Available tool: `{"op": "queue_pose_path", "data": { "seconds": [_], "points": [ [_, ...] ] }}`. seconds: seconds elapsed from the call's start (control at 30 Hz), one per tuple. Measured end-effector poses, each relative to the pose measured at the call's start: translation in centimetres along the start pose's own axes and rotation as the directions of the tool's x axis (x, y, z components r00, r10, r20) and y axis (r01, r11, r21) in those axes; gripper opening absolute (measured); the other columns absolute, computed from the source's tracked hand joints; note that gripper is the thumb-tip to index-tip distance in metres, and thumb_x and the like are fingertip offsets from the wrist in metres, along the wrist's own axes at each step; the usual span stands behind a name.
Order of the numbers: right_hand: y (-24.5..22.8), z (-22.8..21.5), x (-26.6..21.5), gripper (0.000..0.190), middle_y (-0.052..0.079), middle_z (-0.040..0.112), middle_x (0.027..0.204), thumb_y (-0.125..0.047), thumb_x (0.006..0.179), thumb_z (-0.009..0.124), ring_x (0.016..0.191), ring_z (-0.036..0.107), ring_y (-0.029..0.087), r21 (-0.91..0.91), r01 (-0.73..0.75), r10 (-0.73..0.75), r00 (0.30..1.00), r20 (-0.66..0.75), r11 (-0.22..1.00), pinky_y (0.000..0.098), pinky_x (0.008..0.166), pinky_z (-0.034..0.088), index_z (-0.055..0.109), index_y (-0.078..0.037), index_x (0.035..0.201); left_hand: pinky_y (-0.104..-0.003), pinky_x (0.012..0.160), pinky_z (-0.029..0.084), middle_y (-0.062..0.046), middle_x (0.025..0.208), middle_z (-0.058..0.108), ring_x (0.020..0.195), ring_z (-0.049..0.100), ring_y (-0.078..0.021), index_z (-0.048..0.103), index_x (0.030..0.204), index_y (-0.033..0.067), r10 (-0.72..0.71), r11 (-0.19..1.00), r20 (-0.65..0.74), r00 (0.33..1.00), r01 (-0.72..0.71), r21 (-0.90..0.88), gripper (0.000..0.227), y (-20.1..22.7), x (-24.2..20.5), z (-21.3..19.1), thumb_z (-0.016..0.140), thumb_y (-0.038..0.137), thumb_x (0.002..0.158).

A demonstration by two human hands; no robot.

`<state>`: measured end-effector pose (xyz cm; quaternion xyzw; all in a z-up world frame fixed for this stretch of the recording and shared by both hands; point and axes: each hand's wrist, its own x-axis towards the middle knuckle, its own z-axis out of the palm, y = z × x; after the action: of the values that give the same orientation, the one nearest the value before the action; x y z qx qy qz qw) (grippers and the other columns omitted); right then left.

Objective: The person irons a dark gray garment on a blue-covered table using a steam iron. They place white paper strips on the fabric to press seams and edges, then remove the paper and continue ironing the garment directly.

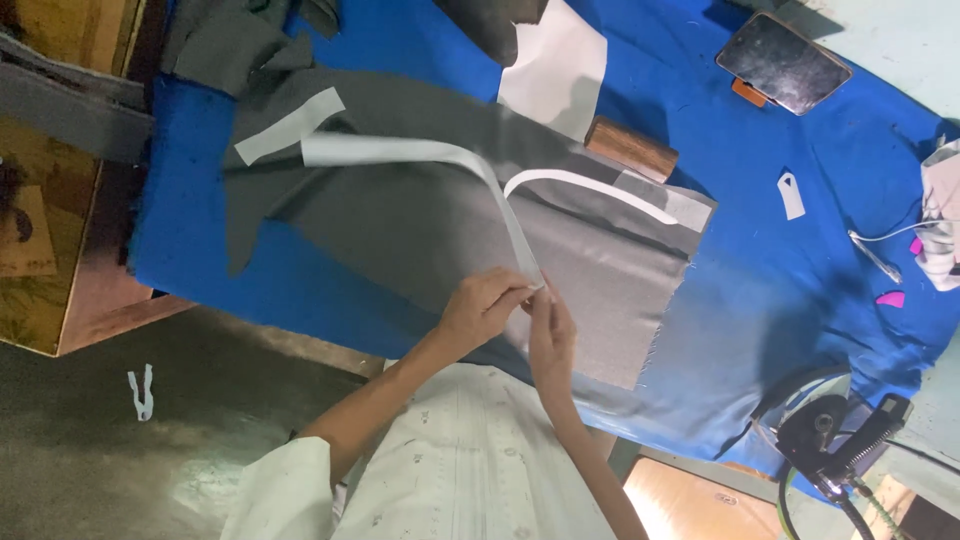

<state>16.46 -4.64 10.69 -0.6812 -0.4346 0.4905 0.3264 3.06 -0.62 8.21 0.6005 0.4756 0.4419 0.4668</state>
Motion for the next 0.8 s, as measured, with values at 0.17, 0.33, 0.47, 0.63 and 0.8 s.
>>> {"op": "queue_pose_path", "data": {
  "seconds": [0.17, 0.33, 0.47, 0.63, 0.8],
  "points": [
    [2.6, -4.6, 2.6, 0.032, 0.016, 0.078, 0.091, -0.028, 0.113, 0.046, 0.086, 0.077, 0.031, -0.079, -0.009, -0.011, 0.967, -0.255, 0.997, 0.0494, 0.085, 0.057, 0.068, -0.005, 0.121, -0.034, 0.066, 0.053, -0.005, 0.075, 0.069, 0.071, 0.063, -0.0115, 0.072, 0.100, 0.0118, -0.307, 0.950, -0.192, 0.932, 0.288, -0.122, 0.009, -2.9, 1.3, -3.1, 0.066, 0.018, 0.098],
    [1.6, -11.0, 4.2, 0.036, 0.023, 0.075, 0.084, -0.031, 0.114, 0.050, 0.082, 0.075, 0.036, -0.034, -0.017, 0.007, 0.962, -0.274, 0.999, 0.0520, 0.084, 0.057, 0.067, 0.000, 0.117, -0.030, 0.063, 0.051, -0.005, 0.071, 0.067, 0.063, 0.060, -0.0122, 0.071, 0.096, 0.0115, -0.265, 0.964, -0.262, 0.928, 0.254, -0.077, 0.014, 0.4, 4.1, -12.0, 0.063, 0.022, 0.101],
    [6.3, -17.9, 4.3, 0.104, 0.025, 0.067, 0.119, -0.072, 0.082, 0.064, 0.106, 0.071, 0.036, 0.244, 0.454, -0.452, 0.890, -0.066, 0.857, 0.0504, 0.092, 0.061, 0.045, 0.005, 0.148, -0.022, 0.061, 0.043, 0.002, 0.076, 0.061, 0.065, 0.052, -0.0066, 0.063, 0.094, 0.0129, -0.251, 0.955, -0.260, 0.932, 0.282, 0.089, 0.016, 2.3, 5.8, -18.3, 0.056, 0.021, 0.105],
    [0.4, -19.7, 4.3, 0.037, 0.015, 0.071, 0.088, -0.033, 0.116, 0.050, 0.086, 0.073, 0.021, 0.108, -0.055, 0.092, 0.920, -0.381, 0.993, 0.0327, 0.081, 0.060, 0.066, 0.001, 0.116, -0.021, 0.061, 0.045, 0.000, 0.081, 0.062, 0.064, 0.053, -0.0072, 0.064, 0.098, 0.0099, -0.271, 0.950, -0.353, 0.895, 0.309, 0.053, 0.012, 0.9, 6.0, -23.8, 0.059, 0.017, 0.106],
    [6.2, -22.2, 4.7, 0.031, 0.012, 0.071, 0.090, -0.032, 0.114, 0.057, 0.080, 0.072, 0.017, 0.110, -0.129, 0.164, 0.893, -0.419, 0.986, 0.0312, 0.081, 0.061, 0.067, -0.004, 0.109, -0.019, 0.058, 0.042, 0.002, 0.075, 0.056, 0.060, 0.049, -0.0067, 0.063, 0.100, 0.0131, -0.233, 0.972, -0.435, 0.870, 0.222, -0.077, 0.009, -2.5, 6.1, -28.1, 0.061, 0.015, 0.109]
  ]
}}
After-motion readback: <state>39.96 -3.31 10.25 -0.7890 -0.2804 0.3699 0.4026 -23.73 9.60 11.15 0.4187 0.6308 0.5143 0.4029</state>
